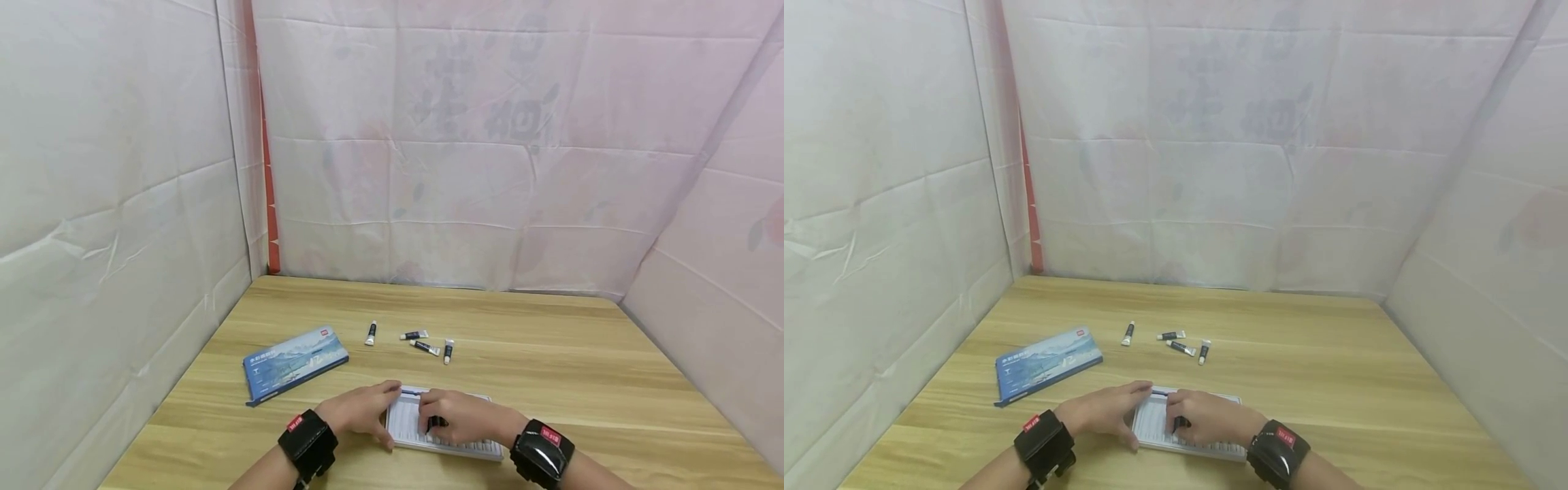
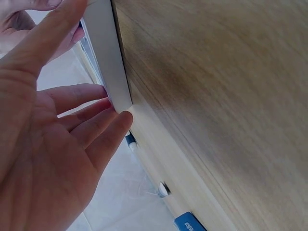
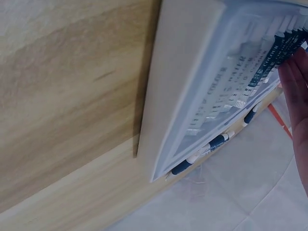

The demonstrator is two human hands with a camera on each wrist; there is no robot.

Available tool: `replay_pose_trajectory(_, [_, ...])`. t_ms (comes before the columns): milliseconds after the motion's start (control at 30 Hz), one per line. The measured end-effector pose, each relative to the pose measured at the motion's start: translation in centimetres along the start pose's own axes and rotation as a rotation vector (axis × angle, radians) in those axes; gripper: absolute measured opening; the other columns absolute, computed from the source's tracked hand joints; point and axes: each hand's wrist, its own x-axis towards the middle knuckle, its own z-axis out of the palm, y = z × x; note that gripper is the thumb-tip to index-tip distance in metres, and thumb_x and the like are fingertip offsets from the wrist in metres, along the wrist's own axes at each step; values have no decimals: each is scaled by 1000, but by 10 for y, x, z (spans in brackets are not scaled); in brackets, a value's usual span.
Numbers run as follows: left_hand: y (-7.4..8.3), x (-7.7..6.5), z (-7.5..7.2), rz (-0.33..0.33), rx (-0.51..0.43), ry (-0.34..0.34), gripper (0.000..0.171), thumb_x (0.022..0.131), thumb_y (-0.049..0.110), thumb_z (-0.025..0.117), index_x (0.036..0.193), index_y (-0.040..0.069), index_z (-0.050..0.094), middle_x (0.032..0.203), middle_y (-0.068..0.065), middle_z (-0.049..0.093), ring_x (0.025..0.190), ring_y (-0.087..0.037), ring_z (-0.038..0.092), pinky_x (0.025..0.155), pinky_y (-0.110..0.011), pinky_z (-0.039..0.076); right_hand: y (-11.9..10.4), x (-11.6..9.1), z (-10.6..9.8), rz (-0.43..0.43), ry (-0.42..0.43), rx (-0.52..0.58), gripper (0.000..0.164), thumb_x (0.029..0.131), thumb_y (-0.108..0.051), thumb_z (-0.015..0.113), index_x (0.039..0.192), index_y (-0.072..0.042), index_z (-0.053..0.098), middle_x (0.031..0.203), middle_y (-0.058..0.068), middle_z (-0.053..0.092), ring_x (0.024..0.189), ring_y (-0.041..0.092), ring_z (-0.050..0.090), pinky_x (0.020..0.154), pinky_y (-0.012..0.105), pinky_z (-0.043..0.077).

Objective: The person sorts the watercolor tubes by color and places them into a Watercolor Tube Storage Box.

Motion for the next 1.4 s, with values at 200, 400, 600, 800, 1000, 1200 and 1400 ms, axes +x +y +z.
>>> replay_pose_trajectory(200, [1,1,0,-5,4,-2,89,69,44,76,140,6,37,145,-6,31,128,-17,34,101,-28,33,-2,0,1,-7,11,-36,11,78,-9,71,84,-16,65,92,-9,52,85,-1,46,75,9,42])
replay_pose_trajectory(400, [-1,1,1,11,14,1,90,69,45,75,140,5,37,145,-8,30,128,-18,34,102,-29,32,-2,4,-6,39,-10,0,9,80,-9,68,86,-16,66,95,-9,55,90,1,50,78,16,46])
replay_pose_trajectory(600, [-1,2,1,18,36,4,90,69,46,75,140,5,37,145,-8,31,128,-18,34,102,-30,33,36,7,-28,184,135,-28,16,81,6,61,89,-7,66,92,-1,58,84,12,57,72,24,50])
replay_pose_trajectory(800, [-2,1,2,8,20,-4,90,69,45,75,140,5,37,145,-8,30,128,-19,34,102,-31,33,78,-2,-32,314,160,-215,32,76,21,52,92,-3,66,91,9,61,82,24,61,68,34,52])
replay_pose_trajectory(1000, [-2,2,3,7,9,-1,90,69,45,75,141,7,36,146,-7,30,128,-18,33,102,-32,32,98,-13,-20,294,146,-218,25,80,14,59,94,-6,66,92,8,60,86,22,59,71,34,51])
replay_pose_trajectory(1200, [-3,3,4,17,45,3,90,69,47,74,140,6,37,146,-7,30,128,-18,33,102,-31,32,103,-19,-13,413,121,-326,13,78,-2,70,87,-9,65,81,0,56,74,15,53,63,32,50])
replay_pose_trajectory(1400, [-2,2,4,1,34,-1,90,69,44,75,140,6,37,146,-7,29,129,-18,33,103,-30,31,101,-22,-11,462,113,-288,12,80,-1,68,89,-7,65,82,0,57,73,12,53,65,32,51])
